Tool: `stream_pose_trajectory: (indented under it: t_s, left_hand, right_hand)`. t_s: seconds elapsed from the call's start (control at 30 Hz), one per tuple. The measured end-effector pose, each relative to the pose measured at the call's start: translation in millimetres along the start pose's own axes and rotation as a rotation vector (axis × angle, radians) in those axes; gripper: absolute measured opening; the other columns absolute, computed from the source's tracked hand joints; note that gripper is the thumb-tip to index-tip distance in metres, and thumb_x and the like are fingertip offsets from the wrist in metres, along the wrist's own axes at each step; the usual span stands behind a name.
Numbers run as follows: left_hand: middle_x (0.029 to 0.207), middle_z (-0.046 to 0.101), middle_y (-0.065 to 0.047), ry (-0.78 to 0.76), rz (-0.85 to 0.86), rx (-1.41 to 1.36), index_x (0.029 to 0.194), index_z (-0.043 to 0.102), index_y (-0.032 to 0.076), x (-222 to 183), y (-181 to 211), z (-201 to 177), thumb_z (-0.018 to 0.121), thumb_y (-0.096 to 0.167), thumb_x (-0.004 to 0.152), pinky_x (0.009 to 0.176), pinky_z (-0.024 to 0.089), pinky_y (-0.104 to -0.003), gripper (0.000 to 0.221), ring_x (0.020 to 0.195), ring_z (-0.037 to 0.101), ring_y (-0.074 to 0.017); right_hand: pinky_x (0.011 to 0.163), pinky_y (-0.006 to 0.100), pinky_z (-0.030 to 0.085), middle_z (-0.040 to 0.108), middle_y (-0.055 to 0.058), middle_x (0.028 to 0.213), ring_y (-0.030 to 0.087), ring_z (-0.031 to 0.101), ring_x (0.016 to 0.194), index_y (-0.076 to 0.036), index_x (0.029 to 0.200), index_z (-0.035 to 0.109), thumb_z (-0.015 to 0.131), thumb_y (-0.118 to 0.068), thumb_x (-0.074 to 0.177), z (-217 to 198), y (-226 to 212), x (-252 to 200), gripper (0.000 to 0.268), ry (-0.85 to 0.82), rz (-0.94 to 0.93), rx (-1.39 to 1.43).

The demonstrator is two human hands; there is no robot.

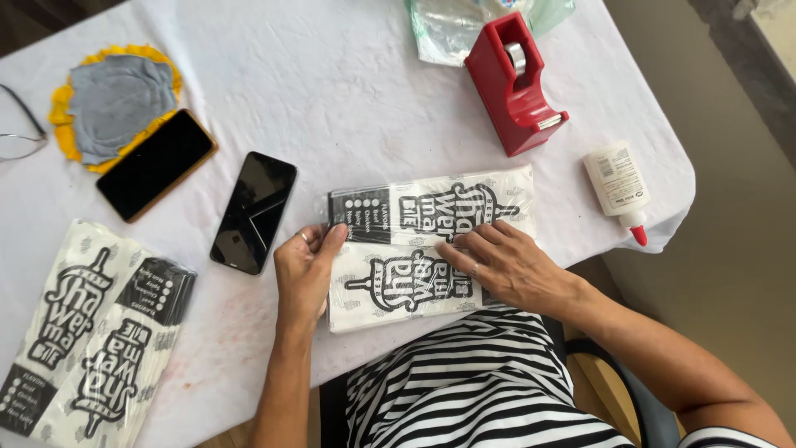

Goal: Packaging printed materials into plastic bags at a workstation

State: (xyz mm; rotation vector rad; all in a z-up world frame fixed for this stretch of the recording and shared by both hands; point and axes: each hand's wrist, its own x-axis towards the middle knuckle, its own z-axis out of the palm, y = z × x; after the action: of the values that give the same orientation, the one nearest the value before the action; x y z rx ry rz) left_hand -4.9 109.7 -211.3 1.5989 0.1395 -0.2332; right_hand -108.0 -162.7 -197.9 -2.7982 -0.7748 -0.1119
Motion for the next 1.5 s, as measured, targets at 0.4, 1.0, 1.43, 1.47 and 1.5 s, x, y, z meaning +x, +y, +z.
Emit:
stream_pose_trajectory:
  t_s: [0.4, 1.0, 1.43, 1.47, 1.5]
  left_hand:
    - [0.084, 0.075, -0.02, -0.597, 0.992, 1.057, 0.098, 0.071, 0.002, -27.7, 242.1, 65.8, 0.08, 0.029, 0.091, 0.066, 0.052, -0.054, 0.029, 0.071, 0.07, -0.042]
    - [0.086, 0.071, -0.014, -0.735, 1.026, 1.255, 0.092, 0.066, 0.006, -27.0, 243.0, 75.9, 0.084, 0.039, 0.089, 0.066, 0.053, -0.053, 0.037, 0.075, 0.069, -0.0395]
    - [0.083, 0.071, -0.016, -0.736, 1.044, 1.231, 0.095, 0.064, 0.007, -9.9, 243.4, 75.1, 0.086, 0.044, 0.087, 0.068, 0.052, -0.054, 0.043, 0.077, 0.068, -0.042]
    - [0.083, 0.072, -0.016, -0.751, 1.032, 1.221, 0.097, 0.067, 0.007, -7.3, 244.0, 75.5, 0.087, 0.042, 0.085, 0.069, 0.052, -0.053, 0.042, 0.077, 0.068, -0.0409]
    - [0.083, 0.073, -0.016, -0.767, 1.022, 1.212, 0.099, 0.069, 0.007, -4.5, 244.9, 76.2, 0.088, 0.041, 0.084, 0.07, 0.053, -0.052, 0.041, 0.078, 0.068, -0.0397]
  right_hand:
    - [0.073, 0.039, 0.052, 0.069, 0.019, 0.11, 0.029, 0.07, 0.088, -0.004, 0.111, 0.075, 0.068, -0.013, 0.099, -116.8, -17.2, -3.9, 0.016, 0.667, -0.132, 0.061]
    - [0.075, 0.036, 0.056, 0.06, 0.025, 0.117, 0.027, 0.066, 0.08, 0.002, 0.111, 0.064, 0.06, -0.01, 0.097, -254.9, 8.2, 31.8, 0.019, 0.176, -0.342, 0.15]
    - [0.047, 0.035, 0.044, 0.068, 0.005, 0.098, 0.02, 0.059, 0.057, -0.007, 0.102, 0.068, 0.067, -0.018, 0.096, -265.7, 18.0, 50.9, 0.014, 0.02, -0.315, 0.018]
    - [0.047, 0.034, 0.046, 0.068, 0.005, 0.094, 0.019, 0.061, 0.057, -0.006, 0.1, 0.068, 0.067, -0.019, 0.095, -267.2, 16.0, 53.1, 0.014, 0.006, -0.319, 0.041]
    - [0.048, 0.034, 0.047, 0.069, 0.004, 0.09, 0.019, 0.063, 0.057, -0.006, 0.097, 0.068, 0.068, -0.02, 0.095, -268.7, 14.0, 55.1, 0.015, -0.007, -0.322, 0.063]
